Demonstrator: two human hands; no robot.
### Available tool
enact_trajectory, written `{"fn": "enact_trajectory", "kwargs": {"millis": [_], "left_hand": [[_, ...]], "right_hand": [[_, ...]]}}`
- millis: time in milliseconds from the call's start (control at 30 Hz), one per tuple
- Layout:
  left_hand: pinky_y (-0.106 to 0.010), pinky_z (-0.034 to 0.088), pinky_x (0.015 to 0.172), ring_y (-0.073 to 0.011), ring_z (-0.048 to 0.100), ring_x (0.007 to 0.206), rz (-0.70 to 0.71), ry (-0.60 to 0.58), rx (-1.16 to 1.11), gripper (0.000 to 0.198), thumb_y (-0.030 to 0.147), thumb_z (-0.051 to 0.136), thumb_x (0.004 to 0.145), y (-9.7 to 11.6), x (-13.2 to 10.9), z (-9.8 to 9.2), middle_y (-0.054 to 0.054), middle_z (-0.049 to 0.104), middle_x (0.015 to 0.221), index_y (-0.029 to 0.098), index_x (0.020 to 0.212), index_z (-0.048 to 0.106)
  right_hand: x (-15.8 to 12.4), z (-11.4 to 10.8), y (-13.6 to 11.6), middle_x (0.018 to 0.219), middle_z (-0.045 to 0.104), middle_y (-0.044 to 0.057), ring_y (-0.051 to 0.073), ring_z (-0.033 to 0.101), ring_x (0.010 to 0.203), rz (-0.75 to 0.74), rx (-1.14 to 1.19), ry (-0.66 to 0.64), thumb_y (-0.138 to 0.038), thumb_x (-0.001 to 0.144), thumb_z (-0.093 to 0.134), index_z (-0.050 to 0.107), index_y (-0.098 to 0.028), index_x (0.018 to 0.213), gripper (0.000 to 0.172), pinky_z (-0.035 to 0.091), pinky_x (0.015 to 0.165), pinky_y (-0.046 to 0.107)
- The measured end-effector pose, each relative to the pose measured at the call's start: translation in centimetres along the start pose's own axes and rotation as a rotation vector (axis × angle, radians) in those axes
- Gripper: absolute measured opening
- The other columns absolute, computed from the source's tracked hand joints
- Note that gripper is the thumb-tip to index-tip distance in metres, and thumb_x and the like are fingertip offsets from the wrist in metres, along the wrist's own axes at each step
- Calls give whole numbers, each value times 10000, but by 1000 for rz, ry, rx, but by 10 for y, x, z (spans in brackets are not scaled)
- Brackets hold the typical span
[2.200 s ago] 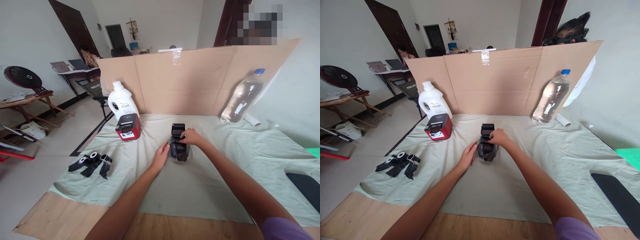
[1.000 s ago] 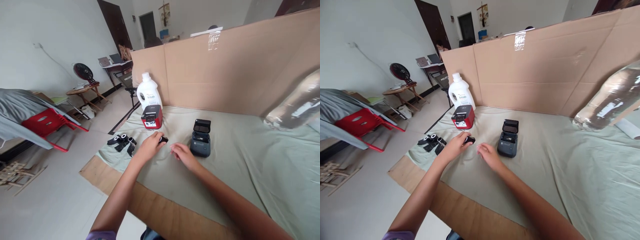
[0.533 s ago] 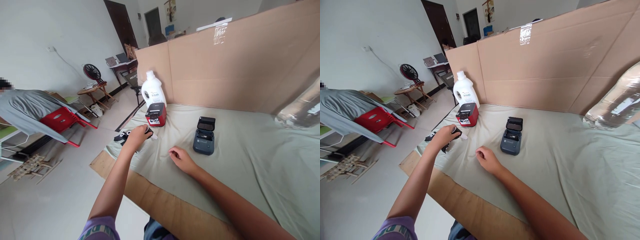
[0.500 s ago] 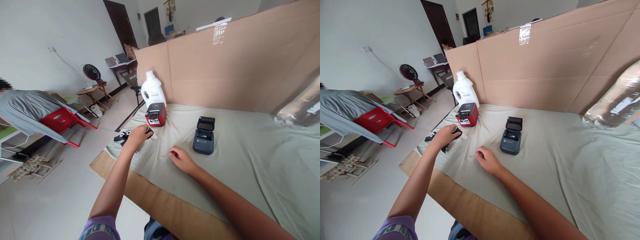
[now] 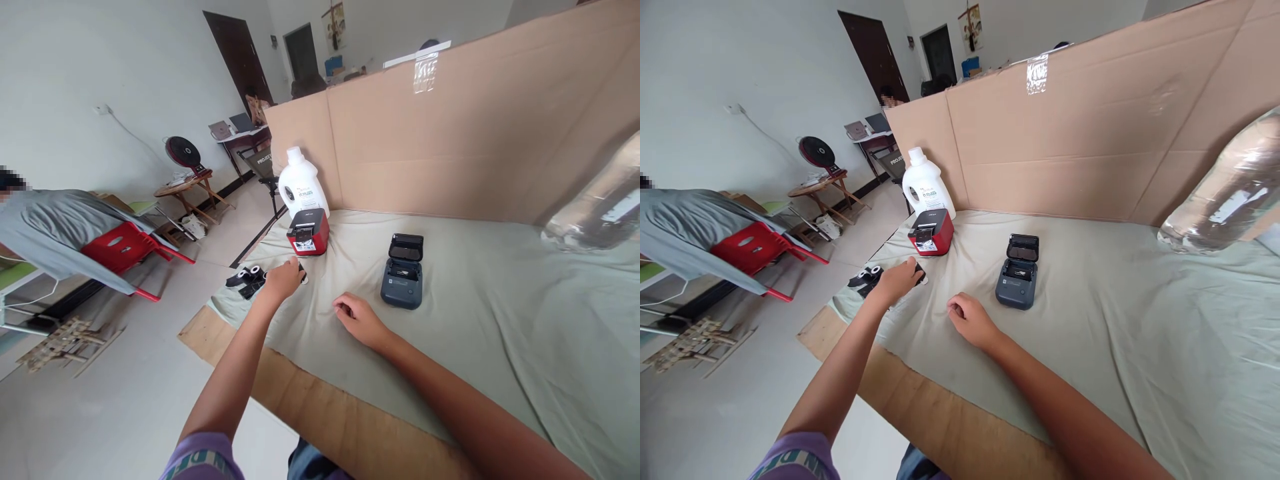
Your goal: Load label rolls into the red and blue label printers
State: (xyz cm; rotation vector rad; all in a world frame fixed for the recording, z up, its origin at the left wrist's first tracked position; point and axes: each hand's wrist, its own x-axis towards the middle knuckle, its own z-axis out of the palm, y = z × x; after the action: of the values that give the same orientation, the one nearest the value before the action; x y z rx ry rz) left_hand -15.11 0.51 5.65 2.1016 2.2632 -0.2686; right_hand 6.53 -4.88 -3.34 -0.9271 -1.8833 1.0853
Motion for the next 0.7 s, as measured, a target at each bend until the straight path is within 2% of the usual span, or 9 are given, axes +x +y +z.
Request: {"fn": "enact_trajectory", "kwargs": {"millis": [133, 267, 467, 700], "left_hand": [[-383, 506, 835, -328, 676, 1066, -21, 49, 99, 345, 346, 345, 1007, -6, -12, 16, -213, 671, 1128, 92, 1180, 501], [-357, 506, 833, -316, 663, 1092, -5, 99, 139, 339, 318, 360, 1001, -3, -11, 32, -229, 650, 1161, 79, 1186, 513], [-375, 512, 807, -315, 692, 1024, -75, 47, 61, 348, 362, 359, 995, -6, -8, 29, -190, 694, 1087, 134, 1207, 514], [-392, 503, 858, -318, 670, 1047, -123, 90, 96, 355, 334, 385, 989, -12, -20, 37, -210, 683, 1090, 91, 1193, 545]], "right_hand": [[0, 0, 0, 828, 604, 13, 133, 520, 667, 1, 5, -6, -201, 897, 518, 635, -203, 921, 119, 408, 645, 280], [1, 0, 1, 865, 617, 21, 135, 530, 687, -13, -3, -4, -198, 896, 509, 632, -205, 922, 126, 414, 654, 282], [0, 0, 0, 862, 614, 20, 137, 531, 686, -7, -7, -2, -201, 895, 511, 634, -206, 921, 125, 416, 652, 283], [-1, 0, 1, 857, 610, 20, 132, 522, 674, -23, -9, -5, -188, 893, 505, 631, -200, 915, 128, 418, 656, 284]]}}
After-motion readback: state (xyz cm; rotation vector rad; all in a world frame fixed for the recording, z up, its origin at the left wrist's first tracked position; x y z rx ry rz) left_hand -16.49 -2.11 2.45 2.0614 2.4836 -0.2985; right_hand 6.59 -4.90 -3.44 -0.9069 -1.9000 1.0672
